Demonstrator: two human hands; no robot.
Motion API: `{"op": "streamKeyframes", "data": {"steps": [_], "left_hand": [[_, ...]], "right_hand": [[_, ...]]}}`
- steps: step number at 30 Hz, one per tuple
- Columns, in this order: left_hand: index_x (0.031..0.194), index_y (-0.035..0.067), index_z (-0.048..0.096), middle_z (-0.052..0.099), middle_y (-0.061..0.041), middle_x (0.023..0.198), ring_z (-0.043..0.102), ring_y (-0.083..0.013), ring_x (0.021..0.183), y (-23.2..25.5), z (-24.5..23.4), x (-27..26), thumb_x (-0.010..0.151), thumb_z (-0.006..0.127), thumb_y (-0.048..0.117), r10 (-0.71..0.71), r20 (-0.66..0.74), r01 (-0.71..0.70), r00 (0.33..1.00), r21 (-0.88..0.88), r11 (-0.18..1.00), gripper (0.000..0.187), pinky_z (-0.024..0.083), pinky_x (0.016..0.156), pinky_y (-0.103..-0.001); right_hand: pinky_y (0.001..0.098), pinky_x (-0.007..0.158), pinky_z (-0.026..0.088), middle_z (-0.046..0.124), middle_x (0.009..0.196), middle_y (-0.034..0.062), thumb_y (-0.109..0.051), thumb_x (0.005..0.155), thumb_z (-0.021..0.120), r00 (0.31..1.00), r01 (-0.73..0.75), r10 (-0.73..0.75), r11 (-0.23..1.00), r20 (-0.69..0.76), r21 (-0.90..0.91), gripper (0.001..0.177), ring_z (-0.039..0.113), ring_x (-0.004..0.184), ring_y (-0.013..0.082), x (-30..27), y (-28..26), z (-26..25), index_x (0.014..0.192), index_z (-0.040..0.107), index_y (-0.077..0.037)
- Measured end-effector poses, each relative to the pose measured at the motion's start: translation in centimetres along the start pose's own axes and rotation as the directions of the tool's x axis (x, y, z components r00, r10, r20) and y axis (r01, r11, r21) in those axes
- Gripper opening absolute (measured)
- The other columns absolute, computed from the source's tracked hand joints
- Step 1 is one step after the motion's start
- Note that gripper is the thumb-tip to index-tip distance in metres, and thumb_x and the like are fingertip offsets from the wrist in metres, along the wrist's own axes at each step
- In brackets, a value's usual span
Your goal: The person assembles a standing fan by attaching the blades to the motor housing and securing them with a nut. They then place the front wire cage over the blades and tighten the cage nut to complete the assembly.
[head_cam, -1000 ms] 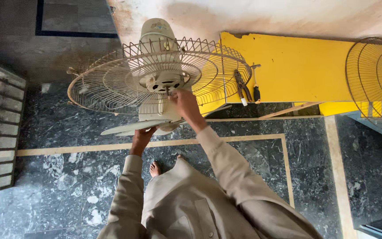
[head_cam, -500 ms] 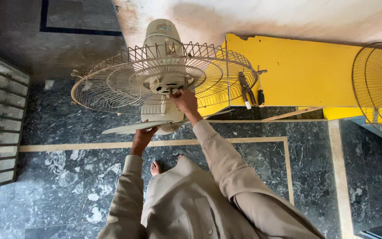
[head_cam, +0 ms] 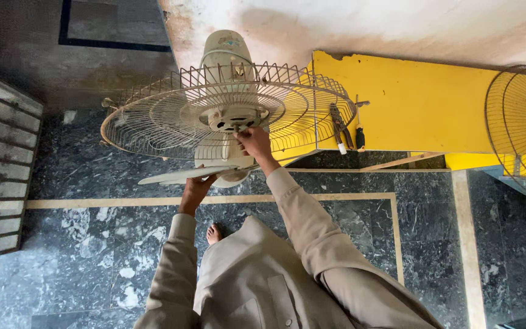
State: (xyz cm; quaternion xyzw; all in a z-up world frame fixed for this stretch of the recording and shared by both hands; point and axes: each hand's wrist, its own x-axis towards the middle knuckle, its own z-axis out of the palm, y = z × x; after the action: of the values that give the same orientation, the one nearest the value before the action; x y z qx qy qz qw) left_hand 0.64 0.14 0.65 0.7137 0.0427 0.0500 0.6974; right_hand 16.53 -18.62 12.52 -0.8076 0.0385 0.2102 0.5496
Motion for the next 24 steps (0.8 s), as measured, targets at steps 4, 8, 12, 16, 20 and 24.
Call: {"op": "streamKeyframes", "data": {"steps": [4,8,12,16,20,24], "left_hand": [[0.113,0.003,0.074,0.077,-0.006,0.107,0.066,-0.0123,0.099,1.0,0.2,-0.5,0.094,0.076,0.008,-0.149,0.004,0.148,0.989,-0.108,0.983,0.020,0.050,0.101,-0.035],[0.113,0.002,0.076,0.079,-0.007,0.107,0.066,-0.0128,0.101,0.9,0.4,0.3,0.093,0.077,0.009,-0.120,-0.003,0.120,0.993,-0.038,0.992,0.021,0.046,0.112,-0.034],[0.116,0.002,0.074,0.077,-0.005,0.110,0.065,-0.0114,0.106,1.4,0.3,0.0,0.092,0.078,0.010,-0.157,-0.022,0.157,0.987,-0.017,0.987,0.025,0.046,0.106,-0.034],[0.113,0.002,0.075,0.078,-0.005,0.106,0.066,-0.0127,0.100,2.2,0.3,-0.3,0.093,0.078,0.010,-0.132,-0.026,0.132,0.991,0.015,0.991,0.022,0.049,0.101,-0.033],[0.110,0.002,0.074,0.076,-0.004,0.101,0.063,-0.0119,0.095,2.3,0.4,0.0,0.091,0.079,0.009,-0.135,-0.031,0.135,0.990,0.017,0.991,0.020,0.052,0.085,-0.031],[0.108,0.003,0.074,0.075,-0.004,0.099,0.063,-0.0117,0.093,1.4,0.3,0.1,0.090,0.079,0.008,-0.086,-0.027,0.086,0.996,0.019,0.996,0.019,0.052,0.082,-0.031]], "right_hand": [[0.0305,0.043,0.052,0.073,0.071,0.0069,-0.020,0.094,0.075,0.999,-0.021,0.018,0.994,0.029,0.107,0.023,0.063,0.051,0.0123,-0.8,0.0,-0.2,0.093,0.075,0.003],[0.0304,0.044,0.055,0.074,0.072,0.0078,-0.019,0.094,0.074,0.998,-0.058,0.056,0.993,0.018,0.105,0.022,0.066,0.053,0.0125,-0.4,0.1,-0.1,0.094,0.075,0.004],[0.0307,0.044,0.052,0.072,0.074,0.0076,-0.018,0.095,0.074,0.996,-0.077,0.065,0.973,0.065,0.218,0.022,0.063,0.053,0.0129,0.4,1.4,0.0,0.095,0.073,0.004],[0.0304,0.045,0.053,0.073,0.075,0.0070,-0.018,0.094,0.075,0.995,-0.079,0.065,0.971,0.069,0.226,0.022,0.065,0.055,0.0126,0.7,1.7,0.0,0.095,0.073,0.004],[0.0306,0.045,0.053,0.073,0.075,0.0083,-0.017,0.093,0.075,0.998,-0.057,0.051,0.981,0.039,0.187,0.021,0.065,0.054,0.0135,0.2,0.8,-0.1,0.094,0.074,0.004],[0.0309,0.045,0.055,0.073,0.076,0.0075,-0.017,0.093,0.075,0.997,-0.079,0.074,0.980,0.035,0.181,0.021,0.065,0.055,0.0129,-0.2,0.3,0.0,0.094,0.074,0.004]]}}
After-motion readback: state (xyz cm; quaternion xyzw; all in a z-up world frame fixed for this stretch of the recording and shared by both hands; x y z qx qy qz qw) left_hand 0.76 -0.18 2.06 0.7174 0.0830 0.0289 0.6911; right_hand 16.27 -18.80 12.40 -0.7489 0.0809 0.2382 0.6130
